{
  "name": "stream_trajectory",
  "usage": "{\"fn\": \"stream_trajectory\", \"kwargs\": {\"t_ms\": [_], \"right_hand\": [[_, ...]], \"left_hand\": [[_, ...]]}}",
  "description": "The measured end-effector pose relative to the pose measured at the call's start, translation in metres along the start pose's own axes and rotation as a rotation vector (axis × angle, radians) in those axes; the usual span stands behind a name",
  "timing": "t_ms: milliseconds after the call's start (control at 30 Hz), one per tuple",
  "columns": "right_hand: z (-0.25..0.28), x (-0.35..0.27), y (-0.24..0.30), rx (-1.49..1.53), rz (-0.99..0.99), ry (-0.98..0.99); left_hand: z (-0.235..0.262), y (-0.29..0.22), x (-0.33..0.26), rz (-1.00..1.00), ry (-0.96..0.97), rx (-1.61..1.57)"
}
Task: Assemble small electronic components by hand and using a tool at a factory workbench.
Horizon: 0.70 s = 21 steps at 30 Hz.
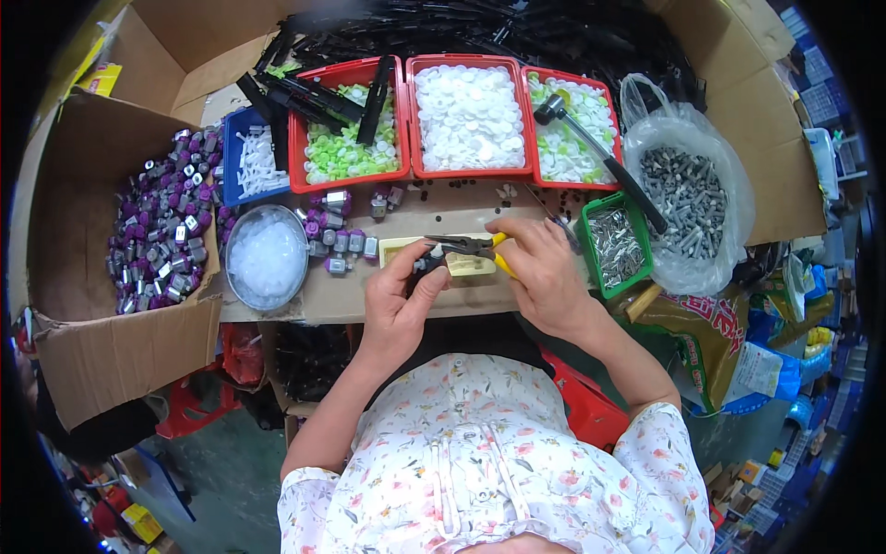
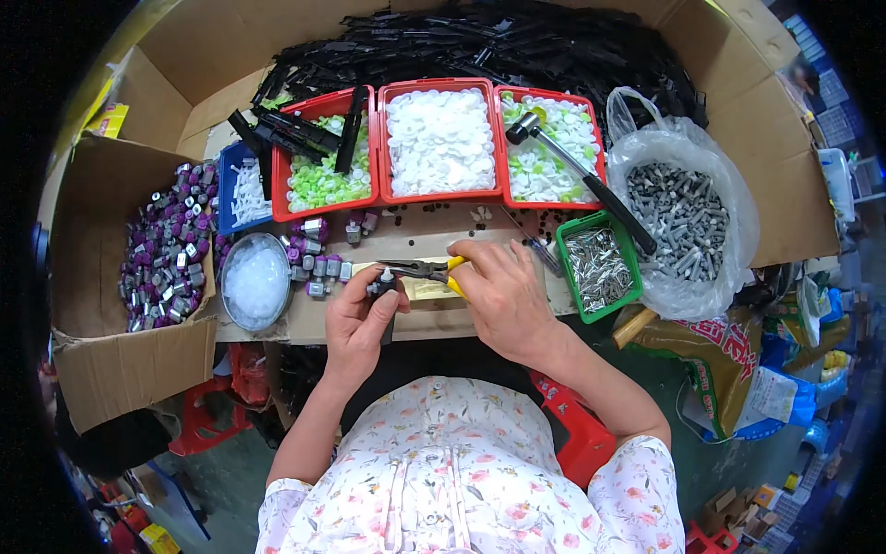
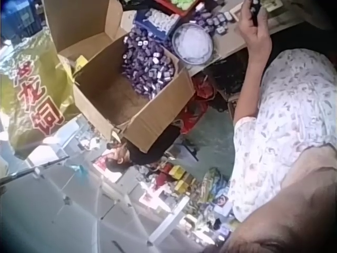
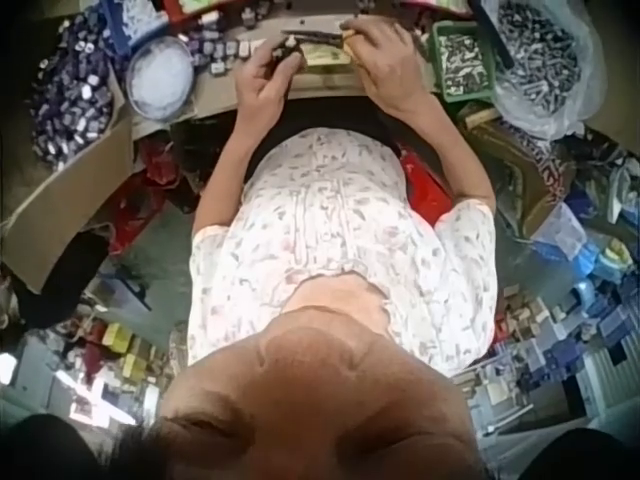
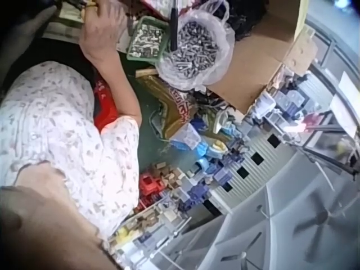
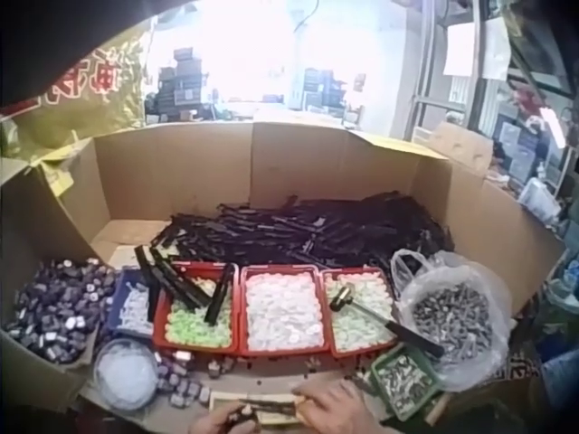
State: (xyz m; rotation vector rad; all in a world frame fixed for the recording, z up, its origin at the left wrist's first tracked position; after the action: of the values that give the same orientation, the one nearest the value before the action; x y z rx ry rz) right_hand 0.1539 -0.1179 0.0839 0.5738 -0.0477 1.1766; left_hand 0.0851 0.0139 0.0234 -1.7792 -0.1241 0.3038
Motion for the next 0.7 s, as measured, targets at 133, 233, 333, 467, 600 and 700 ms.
{"fn": "stream_trajectory", "kwargs": {"t_ms": [133, 233, 333, 467, 600, 700], "right_hand": [[0.000, 0.000, 0.002, -0.005, 0.026, 0.026], [0.004, -0.003, -0.005, 0.084, -0.017, -0.005], [0.002, -0.003, 0.001, 0.122, 0.016, 0.030], [0.004, -0.005, 0.004, 0.077, 0.073, -0.014], [-0.001, -0.013, 0.002, 0.049, 0.067, 0.014], [0.000, -0.018, 0.004, 0.006, 0.089, 0.041]], "left_hand": [[0.002, -0.002, -0.002, -0.026, -0.014, 0.099], [0.004, -0.007, -0.001, -0.035, -0.038, 0.193], [0.003, -0.008, -0.001, -0.042, -0.037, 0.244], [-0.001, -0.010, 0.001, -0.070, -0.043, 0.286], [-0.008, -0.002, 0.002, 0.018, 0.068, 0.187], [-0.015, 0.001, 0.000, 0.116, 0.188, 0.072]]}}
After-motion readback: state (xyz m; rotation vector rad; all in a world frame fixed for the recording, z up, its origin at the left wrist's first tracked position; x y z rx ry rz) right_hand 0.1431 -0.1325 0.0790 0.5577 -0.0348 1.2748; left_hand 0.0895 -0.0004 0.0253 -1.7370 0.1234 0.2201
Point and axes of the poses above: each hand's wrist, its own x-axis towards the middle knuckle, its own z-axis out of the back of the hand, y = z × x, the point moved 10 cm from there along x, towards the middle knuckle, and after that the axes turned 8 degrees about z, right-handed, at the moved point
